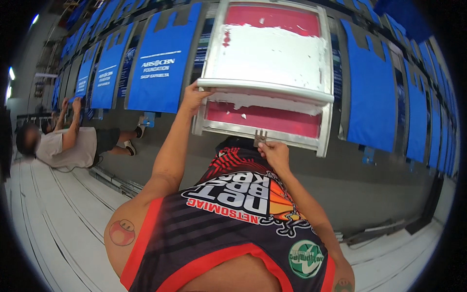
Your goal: Manually apply white ink to fabric using a screen printing frame and squeegee.
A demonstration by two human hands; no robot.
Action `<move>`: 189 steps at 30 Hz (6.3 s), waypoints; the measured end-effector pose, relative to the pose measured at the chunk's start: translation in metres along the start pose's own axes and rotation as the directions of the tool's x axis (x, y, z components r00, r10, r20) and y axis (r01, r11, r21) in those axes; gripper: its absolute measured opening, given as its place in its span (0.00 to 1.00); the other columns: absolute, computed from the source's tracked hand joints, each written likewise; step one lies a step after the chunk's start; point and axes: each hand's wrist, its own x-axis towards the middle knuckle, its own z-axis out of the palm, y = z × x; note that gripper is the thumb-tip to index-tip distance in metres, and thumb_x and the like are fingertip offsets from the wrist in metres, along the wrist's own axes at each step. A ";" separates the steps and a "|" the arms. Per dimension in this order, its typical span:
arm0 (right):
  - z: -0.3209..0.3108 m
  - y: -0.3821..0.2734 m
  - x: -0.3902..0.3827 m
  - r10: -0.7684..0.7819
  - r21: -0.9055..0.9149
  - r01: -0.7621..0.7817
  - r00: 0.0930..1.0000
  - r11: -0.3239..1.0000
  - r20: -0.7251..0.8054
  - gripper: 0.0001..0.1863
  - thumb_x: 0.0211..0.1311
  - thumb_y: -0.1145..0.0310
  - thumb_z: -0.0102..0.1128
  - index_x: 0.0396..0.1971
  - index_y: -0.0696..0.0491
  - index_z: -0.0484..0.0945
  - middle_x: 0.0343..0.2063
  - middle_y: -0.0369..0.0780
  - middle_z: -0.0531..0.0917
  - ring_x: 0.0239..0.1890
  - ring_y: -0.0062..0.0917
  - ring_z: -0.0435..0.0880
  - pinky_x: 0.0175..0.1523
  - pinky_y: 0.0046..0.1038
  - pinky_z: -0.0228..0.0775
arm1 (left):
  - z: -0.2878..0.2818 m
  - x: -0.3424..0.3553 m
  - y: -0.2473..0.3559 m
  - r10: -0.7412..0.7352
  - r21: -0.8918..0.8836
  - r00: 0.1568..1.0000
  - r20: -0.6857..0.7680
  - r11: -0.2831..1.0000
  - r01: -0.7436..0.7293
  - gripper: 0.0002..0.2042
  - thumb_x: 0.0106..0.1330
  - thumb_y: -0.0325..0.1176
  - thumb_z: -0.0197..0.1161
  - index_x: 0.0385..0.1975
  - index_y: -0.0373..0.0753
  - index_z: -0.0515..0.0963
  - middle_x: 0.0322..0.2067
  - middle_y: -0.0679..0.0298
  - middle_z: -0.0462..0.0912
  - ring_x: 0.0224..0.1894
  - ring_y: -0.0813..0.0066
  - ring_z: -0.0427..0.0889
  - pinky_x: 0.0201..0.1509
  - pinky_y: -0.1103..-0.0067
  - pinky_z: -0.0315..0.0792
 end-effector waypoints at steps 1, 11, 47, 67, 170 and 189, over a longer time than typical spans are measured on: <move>-0.001 0.003 0.003 -0.050 -0.020 0.051 0.998 0.998 0.040 0.14 0.60 0.62 0.62 0.30 0.60 0.84 0.21 0.37 0.84 0.22 0.14 0.80 0.28 0.19 0.73 | -0.001 0.003 -0.005 -0.003 -0.024 1.000 0.008 1.000 0.004 0.19 0.46 0.20 0.72 0.41 0.36 0.80 0.37 0.67 0.82 0.44 0.77 0.78 0.50 0.78 0.72; -0.121 -0.130 0.046 -0.864 -0.942 0.328 0.492 0.075 0.103 0.10 0.42 0.72 0.67 0.29 0.52 0.80 0.24 0.43 0.80 0.27 0.35 0.80 0.31 0.36 0.72 | 0.034 -0.023 0.081 0.035 0.931 0.941 0.337 0.133 -0.339 0.22 0.39 0.29 0.76 0.39 0.40 0.79 0.33 0.58 0.83 0.39 0.57 0.81 0.47 0.68 0.74; -0.122 -0.093 0.079 -0.824 -0.965 0.235 0.566 0.120 0.036 0.04 0.43 0.70 0.56 0.14 0.47 0.76 0.15 0.39 0.79 0.20 0.32 0.80 0.24 0.32 0.69 | 0.029 -0.019 0.029 0.394 0.837 0.802 0.449 0.129 -0.532 0.18 0.34 0.19 0.62 0.30 0.40 0.78 0.28 0.59 0.80 0.34 0.59 0.78 0.48 0.63 0.67; -0.052 -0.056 0.038 0.313 -0.621 0.023 0.849 0.783 0.426 0.40 0.56 0.32 0.51 0.35 0.62 0.83 0.33 0.56 0.83 0.40 0.45 0.83 0.52 0.40 0.70 | 0.181 0.254 0.161 0.109 0.717 0.722 0.683 0.089 -0.691 0.24 0.43 0.45 0.74 0.42 0.43 0.81 0.39 0.54 0.83 0.43 0.54 0.81 0.46 0.67 0.74; -0.566 0.032 0.063 -0.891 -0.942 0.298 0.453 0.152 0.000 0.05 0.43 0.76 0.57 0.20 0.47 0.77 0.19 0.36 0.79 0.24 0.30 0.81 0.27 0.32 0.73 | 0.472 -0.062 -0.013 0.480 0.832 0.745 0.463 0.054 -0.552 0.15 0.41 0.18 0.58 0.31 0.40 0.79 0.28 0.58 0.81 0.34 0.62 0.80 0.56 0.58 0.67; -0.590 0.006 0.117 -0.814 -0.975 0.169 0.580 0.142 -0.018 0.04 0.47 0.71 0.57 0.24 0.48 0.79 0.18 0.39 0.80 0.22 0.34 0.80 0.27 0.34 0.73 | 0.485 0.003 -0.017 0.575 0.813 0.684 0.448 0.056 -0.580 0.16 0.38 0.20 0.62 0.31 0.40 0.79 0.25 0.59 0.77 0.30 0.59 0.77 0.37 0.66 0.68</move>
